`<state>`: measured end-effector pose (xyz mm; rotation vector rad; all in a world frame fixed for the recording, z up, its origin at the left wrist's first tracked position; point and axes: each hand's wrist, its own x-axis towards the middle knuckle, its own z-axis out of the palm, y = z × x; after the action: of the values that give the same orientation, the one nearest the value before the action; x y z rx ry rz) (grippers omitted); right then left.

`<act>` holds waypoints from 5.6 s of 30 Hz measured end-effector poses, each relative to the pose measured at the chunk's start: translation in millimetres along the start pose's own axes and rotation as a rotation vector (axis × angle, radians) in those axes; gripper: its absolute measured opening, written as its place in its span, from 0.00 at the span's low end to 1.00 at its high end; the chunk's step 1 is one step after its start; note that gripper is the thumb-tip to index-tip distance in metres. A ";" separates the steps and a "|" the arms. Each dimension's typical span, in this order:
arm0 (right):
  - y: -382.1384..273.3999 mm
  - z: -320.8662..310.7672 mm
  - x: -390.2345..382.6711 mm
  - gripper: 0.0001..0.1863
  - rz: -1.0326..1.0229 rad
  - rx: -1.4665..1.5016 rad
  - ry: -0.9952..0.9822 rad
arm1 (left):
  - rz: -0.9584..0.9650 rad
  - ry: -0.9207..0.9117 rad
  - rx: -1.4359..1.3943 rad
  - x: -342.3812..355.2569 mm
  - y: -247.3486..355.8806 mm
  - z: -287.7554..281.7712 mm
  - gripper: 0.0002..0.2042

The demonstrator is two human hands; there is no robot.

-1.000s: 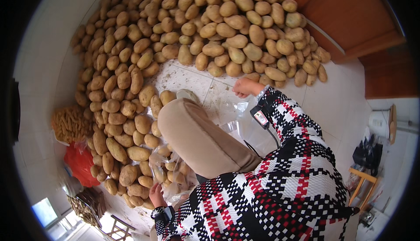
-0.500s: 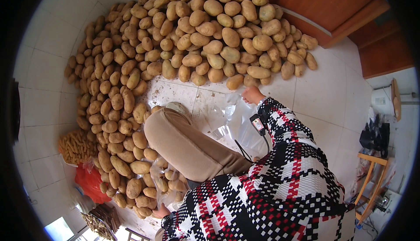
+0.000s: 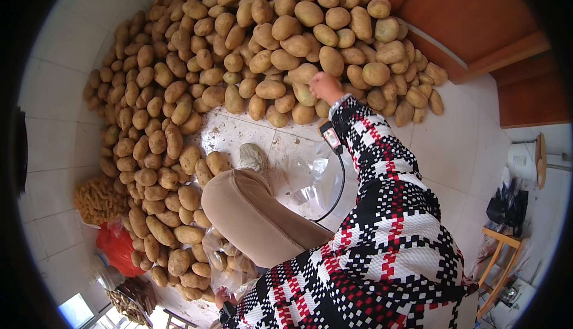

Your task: The person sits on the floor and places potatoes from a large pile into clear plastic bags, then ties the bags closed. The person repeats this process, filling and tying multiple bags.

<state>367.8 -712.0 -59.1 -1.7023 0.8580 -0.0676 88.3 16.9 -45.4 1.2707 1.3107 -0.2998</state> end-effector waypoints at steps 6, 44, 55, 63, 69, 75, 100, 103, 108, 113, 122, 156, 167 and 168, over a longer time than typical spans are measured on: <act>-55.5 6.2 44.2 0.10 -0.225 -0.276 0.288 | -0.006 0.047 -0.234 -11.7 12.3 7.6 0.08; -246.8 293.3 -233.6 0.32 -0.185 -0.539 -1.568 | 0.157 -0.293 -0.744 -32.0 20.3 32.1 0.22; -46.5 440.3 -390.2 0.29 0.019 -0.801 -1.954 | 0.174 -0.408 -0.750 -59.2 49.3 38.2 0.25; 49.3 468.3 -416.3 0.33 -0.781 -1.142 -1.702 | 0.183 -0.468 -0.710 -64.8 52.1 16.0 0.30; 66.1 457.6 -405.2 0.34 -0.798 -1.143 -1.374 | 0.220 -0.516 -0.756 -62.3 51.3 11.5 0.32; 70.6 449.6 -411.4 0.33 -0.705 -1.082 -1.515 | 0.266 -0.524 -0.909 -59.6 51.1 5.4 0.33; -231.6 34.7 -55.0 0.06 -0.265 -0.337 -0.306 | 0.160 -0.465 -0.876 -53.4 60.9 5.8 0.23; -181.1 -13.9 -32.6 0.05 -0.174 -0.283 -0.027 | 0.102 -0.345 -0.817 -53.0 65.3 7.5 0.23; -129.4 -50.2 -14.9 0.03 -0.066 -0.402 0.145 | 0.017 -0.303 -0.776 -41.3 70.6 1.4 0.20; -110.8 -64.3 2.0 0.05 -0.229 -0.392 0.239 | 0.005 -0.311 -0.712 -30.4 67.9 -2.8 0.20; -46.9 -93.4 20.3 0.08 -0.174 -0.413 0.291 | -0.043 -0.292 -0.699 -41.8 77.0 11.1 0.17; 190.6 49.5 -47.2 0.34 0.637 -0.127 0.363 | -0.116 -0.150 -0.502 -71.8 97.5 21.4 0.18; 147.9 85.6 -86.7 0.35 0.420 -0.718 0.371 | -0.083 -0.267 -0.566 -64.8 84.6 6.3 0.17; 145.0 86.7 -91.0 0.35 0.439 -0.688 0.290 | -0.082 -0.296 -0.562 -65.0 83.8 3.6 0.17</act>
<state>269.3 -598.1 -178.1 -2.1143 1.5863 0.3195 134.0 14.3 50.3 0.6712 1.0877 -0.1515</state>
